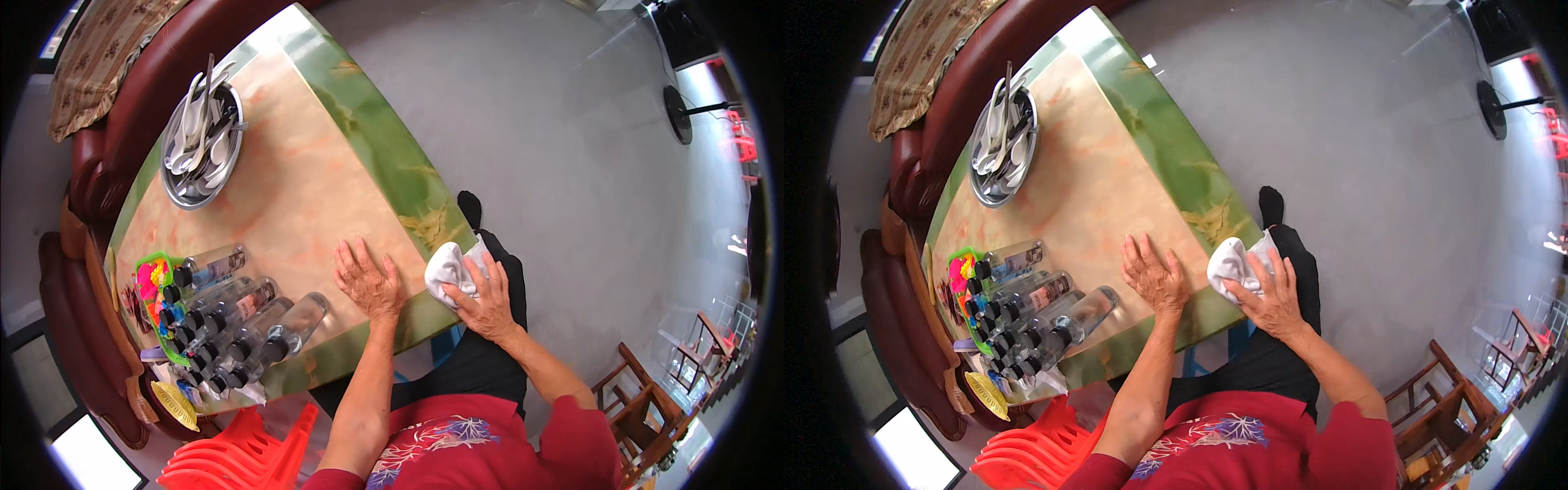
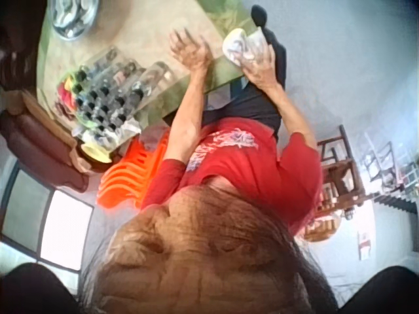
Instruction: The person wipes a metal bowl and a yellow plastic basket with a white cloth. They then transfer spoons and forks from the basket into the bowl. Finally, the person wipes several small plastic bottles and the table surface with the cloth.
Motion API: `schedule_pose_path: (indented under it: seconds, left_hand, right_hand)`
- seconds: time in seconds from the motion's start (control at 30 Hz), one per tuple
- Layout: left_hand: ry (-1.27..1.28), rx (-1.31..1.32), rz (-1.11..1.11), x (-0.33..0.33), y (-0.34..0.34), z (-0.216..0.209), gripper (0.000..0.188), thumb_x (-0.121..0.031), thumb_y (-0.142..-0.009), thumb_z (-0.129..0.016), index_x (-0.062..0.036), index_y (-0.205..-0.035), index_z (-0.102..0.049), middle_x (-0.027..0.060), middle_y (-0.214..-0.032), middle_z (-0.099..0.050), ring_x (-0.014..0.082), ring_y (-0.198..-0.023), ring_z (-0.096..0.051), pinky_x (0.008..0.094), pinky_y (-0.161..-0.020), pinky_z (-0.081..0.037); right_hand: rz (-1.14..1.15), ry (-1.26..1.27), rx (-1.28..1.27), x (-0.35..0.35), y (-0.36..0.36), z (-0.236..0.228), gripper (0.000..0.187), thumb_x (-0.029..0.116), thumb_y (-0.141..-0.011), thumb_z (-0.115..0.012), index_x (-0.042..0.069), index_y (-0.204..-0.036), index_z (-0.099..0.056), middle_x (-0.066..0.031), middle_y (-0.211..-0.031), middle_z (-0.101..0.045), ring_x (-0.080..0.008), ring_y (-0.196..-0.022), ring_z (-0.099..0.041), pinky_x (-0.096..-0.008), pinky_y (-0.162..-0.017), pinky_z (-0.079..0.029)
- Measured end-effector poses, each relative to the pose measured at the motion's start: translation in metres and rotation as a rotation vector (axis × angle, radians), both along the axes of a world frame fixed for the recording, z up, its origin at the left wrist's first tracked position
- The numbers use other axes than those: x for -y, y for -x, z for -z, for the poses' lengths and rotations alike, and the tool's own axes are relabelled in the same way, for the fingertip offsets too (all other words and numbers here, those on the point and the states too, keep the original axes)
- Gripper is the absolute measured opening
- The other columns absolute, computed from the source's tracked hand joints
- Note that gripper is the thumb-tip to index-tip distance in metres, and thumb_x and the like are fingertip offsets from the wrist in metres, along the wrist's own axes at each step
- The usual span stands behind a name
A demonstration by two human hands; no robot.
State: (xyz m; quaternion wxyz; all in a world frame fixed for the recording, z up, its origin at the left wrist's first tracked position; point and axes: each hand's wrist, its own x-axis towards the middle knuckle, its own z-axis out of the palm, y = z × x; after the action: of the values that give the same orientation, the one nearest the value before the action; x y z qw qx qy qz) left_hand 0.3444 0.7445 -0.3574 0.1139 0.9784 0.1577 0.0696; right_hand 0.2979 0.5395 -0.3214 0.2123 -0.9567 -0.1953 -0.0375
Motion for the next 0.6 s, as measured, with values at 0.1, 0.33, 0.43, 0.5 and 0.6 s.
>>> schedule_pose_path:
  seconds: [0.1, 0.33, 0.43, 0.5, 0.6]
  left_hand:
    - [0.016, 0.003, 0.006, 0.0, -0.001, -0.003, 0.061, -0.029, -0.083, -0.056, -0.0112, -0.138, -0.037, 0.0127, -0.147, -0.028, 0.03, -0.138, -0.024, 0.0502, -0.109, -0.017]
    - [0.041, -0.02, 0.008, 0.0, -0.001, -0.004, 0.062, -0.027, -0.083, -0.055, -0.01, -0.139, -0.036, 0.0144, -0.148, -0.027, 0.0326, -0.137, -0.023, 0.0502, -0.109, -0.015]
    - [0.04, -0.03, 0.014, -0.001, -0.001, -0.005, 0.064, -0.028, -0.082, -0.055, -0.0095, -0.139, -0.035, 0.0154, -0.148, -0.027, 0.033, -0.137, -0.023, 0.0503, -0.109, -0.015]
    - [0.04, -0.039, 0.017, 0.0, -0.002, -0.007, 0.065, -0.029, -0.081, -0.056, -0.0091, -0.139, -0.035, 0.0162, -0.147, -0.027, 0.0332, -0.137, -0.023, 0.0508, -0.109, -0.015]
    - [0.054, -0.043, 0.019, -0.001, 0.0, -0.006, 0.066, -0.029, -0.081, -0.056, -0.0091, -0.14, -0.034, 0.0164, -0.147, -0.026, 0.0333, -0.137, -0.023, 0.0514, -0.108, -0.016]
  right_hand:
    - [0.066, -0.054, -0.021, -0.018, -0.044, 0.009, 0.073, 0.015, -0.065, -0.073, 0.035, -0.131, -0.048, -0.0221, -0.14, -0.033, -0.0433, -0.128, -0.033, -0.0501, -0.098, -0.037]
    - [0.226, -0.219, -0.103, -0.09, -0.226, 0.031, 0.066, 0.027, -0.078, -0.066, 0.038, -0.136, -0.037, -0.0249, -0.115, -0.043, -0.0463, -0.085, -0.057, -0.0524, -0.069, -0.053]
    - [0.263, -0.152, -0.011, -0.124, -0.273, 0.032, 0.061, 0.029, -0.078, -0.066, 0.037, -0.133, -0.041, -0.0235, -0.118, -0.044, -0.0432, -0.095, -0.054, -0.0553, -0.075, -0.049]
    - [0.288, -0.083, 0.167, -0.148, -0.291, 0.039, 0.055, 0.029, -0.08, -0.064, 0.035, -0.131, -0.045, -0.0224, -0.121, -0.045, -0.0409, -0.105, -0.052, -0.0587, -0.084, -0.044]
    - [0.179, 0.097, 0.33, -0.182, -0.302, 0.049, 0.059, 0.029, -0.083, -0.059, 0.033, -0.138, -0.039, -0.0196, -0.13, -0.044, -0.0339, -0.122, -0.043, -0.0597, -0.096, -0.035]
